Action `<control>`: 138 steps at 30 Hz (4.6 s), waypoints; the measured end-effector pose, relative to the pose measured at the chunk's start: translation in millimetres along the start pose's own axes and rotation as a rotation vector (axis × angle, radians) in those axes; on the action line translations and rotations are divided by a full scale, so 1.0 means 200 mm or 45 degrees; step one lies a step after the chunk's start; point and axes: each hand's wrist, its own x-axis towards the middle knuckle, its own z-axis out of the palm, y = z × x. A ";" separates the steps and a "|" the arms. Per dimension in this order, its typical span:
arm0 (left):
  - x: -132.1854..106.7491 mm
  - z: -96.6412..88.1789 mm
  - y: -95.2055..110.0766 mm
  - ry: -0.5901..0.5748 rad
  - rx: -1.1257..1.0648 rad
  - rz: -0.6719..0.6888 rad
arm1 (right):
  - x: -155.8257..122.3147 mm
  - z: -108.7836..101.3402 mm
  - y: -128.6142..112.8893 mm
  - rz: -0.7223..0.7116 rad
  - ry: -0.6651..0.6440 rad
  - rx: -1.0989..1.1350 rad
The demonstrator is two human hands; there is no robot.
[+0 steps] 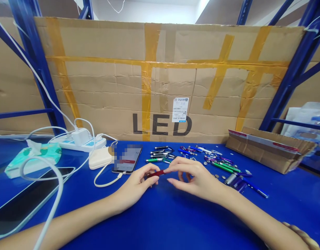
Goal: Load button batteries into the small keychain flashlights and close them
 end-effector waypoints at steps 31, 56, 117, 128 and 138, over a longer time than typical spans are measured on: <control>0.00 0.01 0.00 0.122 -0.022 -0.109 | -0.07 -0.20 0.31 0.587 -0.382 -0.261; -0.01 0.02 0.03 -0.030 0.146 -0.078 | 0.02 -0.03 0.09 0.232 0.105 -0.026; -0.01 0.01 0.00 0.197 -0.183 0.046 | -0.02 -0.26 0.15 0.412 0.677 -0.744; 0.00 0.01 0.01 0.207 -0.169 0.008 | -0.09 -0.35 0.29 1.093 -0.173 -0.941; 0.00 0.01 0.00 0.193 -0.133 -0.008 | -0.11 -0.29 0.39 1.110 -0.232 -0.839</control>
